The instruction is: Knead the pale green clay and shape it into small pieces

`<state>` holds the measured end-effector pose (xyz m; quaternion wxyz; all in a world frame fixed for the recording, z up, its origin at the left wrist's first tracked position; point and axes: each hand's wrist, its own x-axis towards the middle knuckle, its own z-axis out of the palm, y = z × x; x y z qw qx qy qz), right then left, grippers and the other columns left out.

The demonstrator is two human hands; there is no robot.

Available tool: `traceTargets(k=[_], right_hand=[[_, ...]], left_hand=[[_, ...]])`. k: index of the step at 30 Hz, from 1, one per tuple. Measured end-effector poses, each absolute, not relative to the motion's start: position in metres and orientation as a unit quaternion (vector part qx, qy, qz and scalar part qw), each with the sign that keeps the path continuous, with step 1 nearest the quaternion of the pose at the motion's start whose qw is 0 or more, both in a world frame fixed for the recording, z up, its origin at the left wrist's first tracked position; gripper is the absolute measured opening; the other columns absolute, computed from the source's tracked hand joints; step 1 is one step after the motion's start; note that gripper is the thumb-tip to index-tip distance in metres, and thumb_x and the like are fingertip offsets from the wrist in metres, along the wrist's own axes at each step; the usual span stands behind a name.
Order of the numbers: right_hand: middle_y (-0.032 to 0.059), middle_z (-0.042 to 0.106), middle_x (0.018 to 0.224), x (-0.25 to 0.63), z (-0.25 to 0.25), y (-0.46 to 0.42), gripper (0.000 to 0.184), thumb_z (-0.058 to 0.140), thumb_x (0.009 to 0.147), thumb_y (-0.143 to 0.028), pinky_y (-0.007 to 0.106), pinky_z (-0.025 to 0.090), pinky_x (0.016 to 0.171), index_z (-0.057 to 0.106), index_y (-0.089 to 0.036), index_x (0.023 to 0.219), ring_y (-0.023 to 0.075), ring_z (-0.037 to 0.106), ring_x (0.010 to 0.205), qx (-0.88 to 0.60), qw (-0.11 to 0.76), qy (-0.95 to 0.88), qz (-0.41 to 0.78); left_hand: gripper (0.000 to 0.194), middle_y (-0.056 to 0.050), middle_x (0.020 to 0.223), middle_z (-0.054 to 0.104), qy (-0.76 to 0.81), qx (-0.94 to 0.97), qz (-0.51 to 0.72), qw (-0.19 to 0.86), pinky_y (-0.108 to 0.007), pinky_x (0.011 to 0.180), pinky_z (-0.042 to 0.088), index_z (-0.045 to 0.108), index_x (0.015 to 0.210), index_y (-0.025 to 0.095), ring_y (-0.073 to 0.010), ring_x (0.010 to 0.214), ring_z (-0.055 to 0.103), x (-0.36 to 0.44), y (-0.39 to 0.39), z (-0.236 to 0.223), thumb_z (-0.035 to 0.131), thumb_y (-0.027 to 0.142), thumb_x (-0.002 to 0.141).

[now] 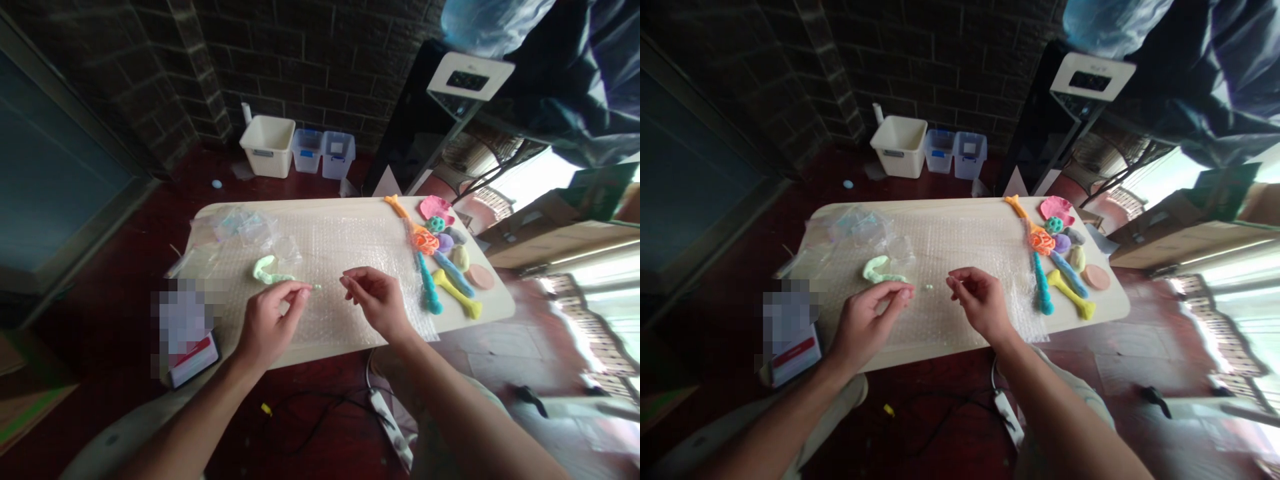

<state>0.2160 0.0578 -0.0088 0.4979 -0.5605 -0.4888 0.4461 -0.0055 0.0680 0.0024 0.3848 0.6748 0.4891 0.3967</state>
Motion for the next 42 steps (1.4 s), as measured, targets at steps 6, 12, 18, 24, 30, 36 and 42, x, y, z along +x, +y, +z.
traceTargets(k=[6,12,18,24,30,36,42], right_hand=[[0.0005,0.065,0.060,0.223,-0.022,0.065,0.037,0.083,0.081,-0.051,0.025,0.043,0.050,0.066,-0.018,0.079,0.0121,0.058,0.053,-0.572,0.465,-0.489,0.468],[0.0024,0.068,0.066,0.235,-0.025,0.065,0.036,0.076,0.086,-0.051,0.026,0.046,0.051,0.068,-0.017,0.085,0.0137,0.062,0.056,-0.571,0.475,-0.491,0.456],[0.0063,0.074,0.077,0.244,-0.026,0.063,0.033,0.072,0.089,-0.045,0.029,0.051,0.056,0.075,-0.015,0.103,0.0161,0.067,0.063,-0.566,0.483,-0.478,0.466],[0.0036,0.071,0.073,0.242,-0.027,0.063,0.030,0.079,0.083,-0.044,0.030,0.049,0.060,0.078,-0.017,0.095,0.0148,0.063,0.063,-0.549,0.493,-0.474,0.480],[0.0013,0.066,0.062,0.239,-0.020,0.063,0.040,0.084,0.077,-0.055,0.027,0.045,0.052,0.071,-0.017,0.079,0.0128,0.058,0.054,-0.560,0.475,-0.460,0.499],[0.0038,0.069,0.068,0.230,-0.022,0.064,0.039,0.079,0.083,-0.054,0.030,0.050,0.058,0.076,-0.016,0.090,0.0154,0.062,0.061,-0.562,0.476,-0.468,0.488],[0.0087,0.076,0.088,0.207,-0.024,0.068,0.043,0.076,0.087,-0.053,0.035,0.056,0.072,0.077,-0.016,0.109,0.0182,0.068,0.075,-0.523,0.479,-0.479,0.518]], left_hand=[[0.012,-0.008,0.102,0.076,0.463,0.809,0.345,0.111,-0.042,0.096,0.049,0.073,0.102,0.018,-0.0265,0.100,0.069,-0.013,0.086,0.000,0.064,0.020,0.095],[0.017,-0.008,0.104,0.076,0.435,0.868,0.237,0.037,-0.053,0.104,0.041,0.074,0.109,0.021,-0.0315,0.108,0.064,0.011,0.086,-0.017,0.071,0.023,0.092],[0.016,-0.008,0.103,0.076,0.432,0.876,0.213,0.028,-0.056,0.108,0.035,0.075,0.110,0.022,-0.0313,0.110,0.061,0.017,0.088,-0.027,0.069,0.023,0.095],[0.011,-0.005,0.098,0.075,0.425,0.883,0.196,0.035,-0.055,0.106,0.036,0.077,0.103,0.023,-0.0282,0.103,0.062,0.020,0.091,-0.024,0.067,0.022,0.097],[0.010,-0.005,0.094,0.076,0.421,0.873,0.236,0.062,-0.051,0.100,0.042,0.073,0.099,0.020,-0.0275,0.099,0.064,0.019,0.095,-0.023,0.064,0.023,0.099],[0.009,-0.006,0.095,0.076,0.415,0.828,0.342,0.161,-0.041,0.090,0.050,0.071,0.099,0.020,-0.0246,0.095,0.068,0.011,0.089,-0.021,0.062,0.022,0.100],[0.013,-0.007,0.098,0.076,0.416,0.809,0.368,0.190,-0.040,0.089,0.053,0.073,0.106,0.019,-0.0237,0.096,0.068,0.003,0.083,-0.011,0.062,0.018,0.098]])
